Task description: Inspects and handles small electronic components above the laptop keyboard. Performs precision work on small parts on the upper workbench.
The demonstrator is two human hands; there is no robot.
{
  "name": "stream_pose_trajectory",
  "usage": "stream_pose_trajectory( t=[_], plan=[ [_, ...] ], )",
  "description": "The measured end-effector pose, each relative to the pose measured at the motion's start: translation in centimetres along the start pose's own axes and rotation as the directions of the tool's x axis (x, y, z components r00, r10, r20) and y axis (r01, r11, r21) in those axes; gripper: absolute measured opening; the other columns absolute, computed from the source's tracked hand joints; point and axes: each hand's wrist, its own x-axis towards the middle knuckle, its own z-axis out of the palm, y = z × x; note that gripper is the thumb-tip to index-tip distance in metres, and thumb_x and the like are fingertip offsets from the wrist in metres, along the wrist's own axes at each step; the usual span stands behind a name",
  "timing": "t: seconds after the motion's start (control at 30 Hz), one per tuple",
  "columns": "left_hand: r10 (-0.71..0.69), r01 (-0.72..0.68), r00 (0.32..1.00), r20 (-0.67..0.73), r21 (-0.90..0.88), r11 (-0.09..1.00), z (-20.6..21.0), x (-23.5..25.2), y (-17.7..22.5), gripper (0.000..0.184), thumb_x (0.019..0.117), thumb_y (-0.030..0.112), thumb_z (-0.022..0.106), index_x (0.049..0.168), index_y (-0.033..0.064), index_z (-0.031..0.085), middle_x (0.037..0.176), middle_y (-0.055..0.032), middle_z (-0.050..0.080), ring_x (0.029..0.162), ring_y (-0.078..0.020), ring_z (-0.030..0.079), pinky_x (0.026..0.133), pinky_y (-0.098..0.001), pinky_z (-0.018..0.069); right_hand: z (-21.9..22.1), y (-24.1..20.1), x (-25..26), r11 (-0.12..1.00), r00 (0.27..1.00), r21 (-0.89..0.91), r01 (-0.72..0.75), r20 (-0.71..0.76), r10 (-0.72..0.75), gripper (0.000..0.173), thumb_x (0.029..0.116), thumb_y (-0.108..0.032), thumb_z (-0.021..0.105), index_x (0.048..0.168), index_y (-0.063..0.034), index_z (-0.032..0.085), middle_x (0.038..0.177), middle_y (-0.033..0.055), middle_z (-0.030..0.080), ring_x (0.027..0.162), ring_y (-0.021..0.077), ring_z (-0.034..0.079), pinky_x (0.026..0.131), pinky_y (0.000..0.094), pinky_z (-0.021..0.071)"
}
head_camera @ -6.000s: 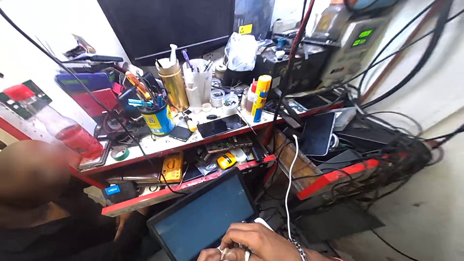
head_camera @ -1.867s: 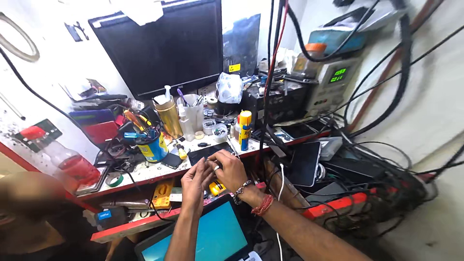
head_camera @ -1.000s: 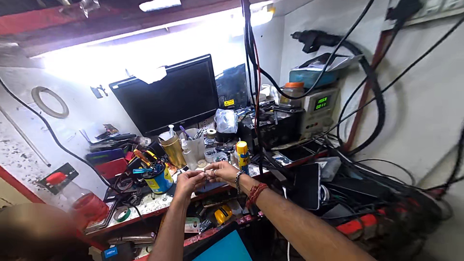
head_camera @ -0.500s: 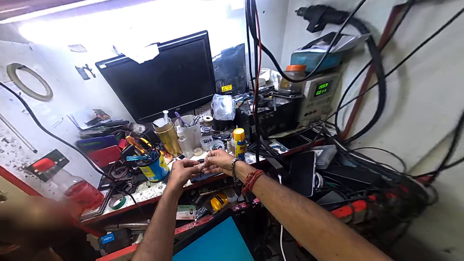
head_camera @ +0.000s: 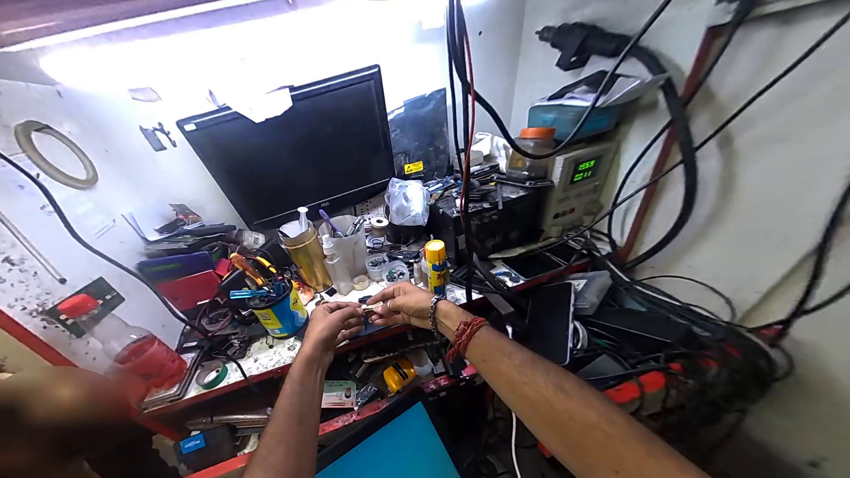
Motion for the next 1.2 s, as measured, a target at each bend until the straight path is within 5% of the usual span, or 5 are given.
stream_pose_trajectory(
  t=[0.33,0.6,0.9,1.03,1.2],
  plan=[
    [0.057,-0.077,0.994,0.094,0.219,0.973,0.3,1.2,-1.1,0.020,0.0913,-0.003,0.072,0.111,-0.0031,0.066,0.100,-0.0156,0.068,0.084,-0.0223,0.067,0.077,-0.0363,0.0584,-0.5,0.9,1.2,0.997,0.994,-0.066,-0.047,-0.104,0.040,0.026,0.1078,-0.019,0.054,0.116,0.0040,0.062,0.092,0.0103,0.068,0.071,0.0123,0.068,0.069,0.0281,0.0590],
    [0.192,-0.248,0.968,0.161,0.729,0.638,1.6,1.9,0.1,0.026,0.0907,0.017,0.079,0.111,0.0030,0.072,0.103,-0.0142,0.073,0.097,-0.0286,0.069,0.092,-0.0524,0.0528,0.2,0.3,2.5,0.831,0.977,-0.556,-0.012,-0.184,-0.109,0.036,0.1088,-0.029,0.052,0.119,0.0039,0.063,0.097,0.0193,0.071,0.077,0.0231,0.072,0.077,0.0399,0.0602],
    [0.091,-0.181,0.975,0.201,0.492,0.852,1.0,3.6,-0.3,0.022,0.0936,0.013,0.076,0.112,-0.0002,0.073,0.105,-0.0127,0.072,0.087,-0.0168,0.064,0.078,-0.0360,0.0517,-1.1,-1.2,2.8,0.875,0.986,-0.484,0.016,-0.139,-0.095,0.038,0.1052,-0.022,0.060,0.129,0.0069,0.056,0.099,0.0173,0.069,0.077,0.0191,0.070,0.077,0.0362,0.0595],
    [0.043,-0.102,0.984,0.173,0.346,0.933,0.8,4.1,-0.7,0.017,0.0920,0.009,0.076,0.106,0.0009,0.072,0.085,-0.0056,0.067,0.060,-0.0068,0.051,0.054,-0.0229,0.0424,-1.6,-0.9,3.4,0.864,0.987,-0.500,0.057,-0.100,-0.122,0.032,0.1066,-0.017,0.057,0.128,0.0066,0.058,0.101,0.0175,0.069,0.079,0.0183,0.069,0.079,0.0351,0.0582],
    [-0.010,0.005,0.981,0.195,0.024,1.000,0.5,3.8,-0.7,0.008,0.0971,0.005,0.066,0.104,0.0013,0.070,0.080,-0.0041,0.066,0.056,-0.0056,0.050,0.050,-0.0200,0.0427,-1.9,-0.7,3.1,0.907,0.975,-0.390,0.161,-0.077,-0.206,0.031,0.1062,-0.012,0.056,0.130,0.0072,0.057,0.105,0.0189,0.067,0.080,0.0181,0.067,0.078,0.0350,0.0575]
  ],
)
